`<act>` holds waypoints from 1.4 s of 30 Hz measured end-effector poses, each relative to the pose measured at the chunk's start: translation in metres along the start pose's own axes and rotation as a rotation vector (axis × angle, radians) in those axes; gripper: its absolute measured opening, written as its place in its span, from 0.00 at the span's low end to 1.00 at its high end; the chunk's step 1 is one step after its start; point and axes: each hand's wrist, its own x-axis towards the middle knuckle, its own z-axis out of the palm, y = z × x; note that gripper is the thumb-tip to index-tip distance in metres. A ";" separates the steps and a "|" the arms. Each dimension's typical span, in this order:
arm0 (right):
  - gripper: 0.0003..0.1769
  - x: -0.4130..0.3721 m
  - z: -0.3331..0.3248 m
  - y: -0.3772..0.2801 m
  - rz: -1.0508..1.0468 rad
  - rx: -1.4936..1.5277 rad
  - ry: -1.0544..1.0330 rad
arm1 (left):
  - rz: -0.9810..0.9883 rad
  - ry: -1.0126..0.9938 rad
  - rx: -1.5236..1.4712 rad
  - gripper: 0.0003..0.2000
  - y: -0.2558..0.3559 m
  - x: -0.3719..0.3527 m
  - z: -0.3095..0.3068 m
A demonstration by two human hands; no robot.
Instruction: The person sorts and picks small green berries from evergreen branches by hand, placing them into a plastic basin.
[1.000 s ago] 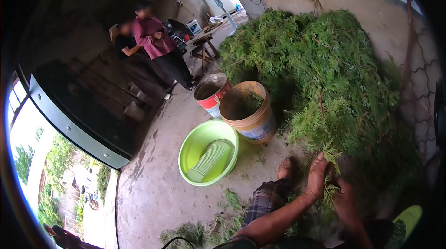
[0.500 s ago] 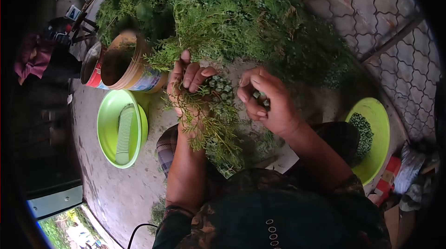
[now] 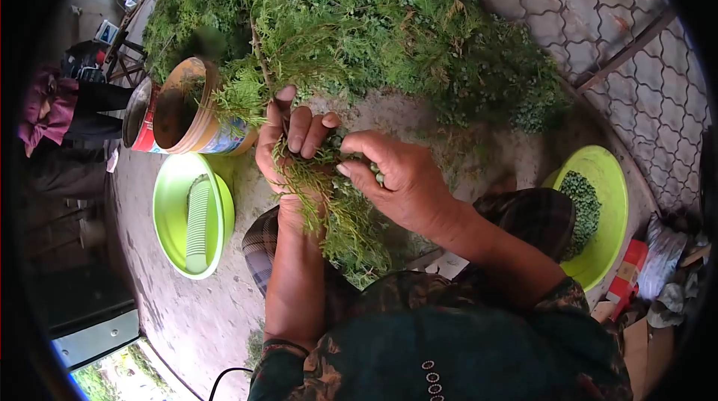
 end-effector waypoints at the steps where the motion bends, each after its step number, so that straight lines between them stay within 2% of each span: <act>1: 0.13 0.001 0.001 -0.002 -0.070 -0.082 0.027 | 0.007 0.022 0.038 0.16 -0.003 0.000 0.003; 4: 0.12 -0.002 0.009 0.004 -0.062 -0.252 -0.026 | 0.010 0.076 0.105 0.15 -0.013 -0.005 0.014; 7: 0.10 -0.002 0.010 0.011 -0.091 -0.209 0.024 | 0.022 0.172 0.143 0.15 -0.019 -0.009 0.021; 8: 0.08 -0.001 0.010 0.013 -0.123 -0.164 0.059 | 0.016 0.165 0.145 0.15 -0.018 -0.007 0.016; 9: 0.08 0.000 0.009 0.014 -0.121 -0.165 0.067 | -0.042 0.025 0.069 0.15 -0.013 -0.005 0.005; 10: 0.08 0.001 0.008 0.015 -0.106 -0.039 0.032 | -0.100 -0.111 -0.009 0.15 -0.011 -0.003 0.002; 11: 0.07 0.001 0.007 0.016 -0.091 0.087 -0.004 | -0.102 -0.099 -0.008 0.16 -0.011 -0.003 0.000; 12: 0.07 0.001 0.007 0.020 -0.087 0.085 -0.001 | -0.106 -0.098 -0.010 0.16 -0.012 -0.003 0.000; 14: 0.07 0.003 0.006 0.020 -0.083 0.370 -0.008 | -0.108 -0.106 -0.089 0.15 -0.013 -0.003 0.002; 15: 0.05 0.001 -0.002 0.019 0.136 0.591 -0.076 | -0.080 -0.066 -0.098 0.14 -0.011 -0.003 -0.002; 16: 0.05 0.002 -0.012 0.015 0.140 0.591 -0.073 | -0.084 -0.063 -0.100 0.14 -0.010 -0.001 -0.002; 18: 0.06 0.002 -0.026 0.015 0.477 1.156 -0.177 | -0.146 -0.102 -0.293 0.15 -0.007 0.001 0.000; 19: 0.05 0.000 -0.028 0.017 0.529 1.271 -0.169 | -0.116 -0.097 -0.204 0.14 -0.007 0.000 0.001; 20: 0.05 0.000 -0.026 0.018 0.529 1.272 -0.168 | -0.118 -0.096 -0.203 0.14 -0.007 0.000 0.003; 22: 0.04 0.003 -0.015 0.018 0.222 0.544 -0.046 | -0.076 -0.118 -0.105 0.15 -0.010 -0.001 0.006; 24: 0.06 0.001 0.005 0.019 -0.052 0.392 0.093 | -0.102 -0.171 -0.097 0.16 -0.009 -0.001 -0.004; 26: 0.08 -0.002 0.006 0.009 -0.024 0.052 0.045 | -0.053 -0.130 0.020 0.16 -0.012 -0.003 0.001; 27: 0.08 -0.002 0.009 0.010 -0.018 0.053 0.047 | -0.046 -0.069 0.082 0.16 -0.015 -0.006 0.003; 28: 0.09 -0.003 0.011 0.012 -0.014 -0.043 0.032 | -0.052 -0.065 0.081 0.16 -0.018 -0.008 0.007; 29: 0.10 -0.004 0.012 0.014 -0.008 -0.139 0.014 | -0.029 0.027 0.131 0.16 -0.021 -0.010 0.010; 30: 0.10 -0.003 0.011 0.015 0.001 -0.139 0.010 | -0.006 0.121 0.181 0.16 -0.023 -0.012 0.011; 32: 0.12 0.002 0.009 0.017 -0.045 -0.098 0.011 | -0.041 0.111 0.145 0.16 -0.020 -0.011 0.005; 35: 0.12 0.002 0.012 0.018 -0.067 -0.094 0.034 | -0.160 -0.047 0.043 0.16 -0.011 -0.008 -0.007; 36: 0.12 0.002 0.013 0.019 -0.064 -0.092 0.034 | -0.162 -0.045 0.044 0.16 -0.012 -0.008 -0.007; 38: 0.11 -0.001 0.014 0.023 -0.076 -0.013 0.109 | -0.049 0.002 0.108 0.15 -0.018 -0.009 0.003; 39: 0.11 -0.002 0.013 0.024 -0.072 -0.016 0.110 | -0.052 0.029 0.034 0.17 -0.017 -0.008 0.001; 42: 0.11 -0.003 0.007 0.029 0.030 0.067 0.066 | -0.041 0.029 0.056 0.17 -0.014 -0.009 0.001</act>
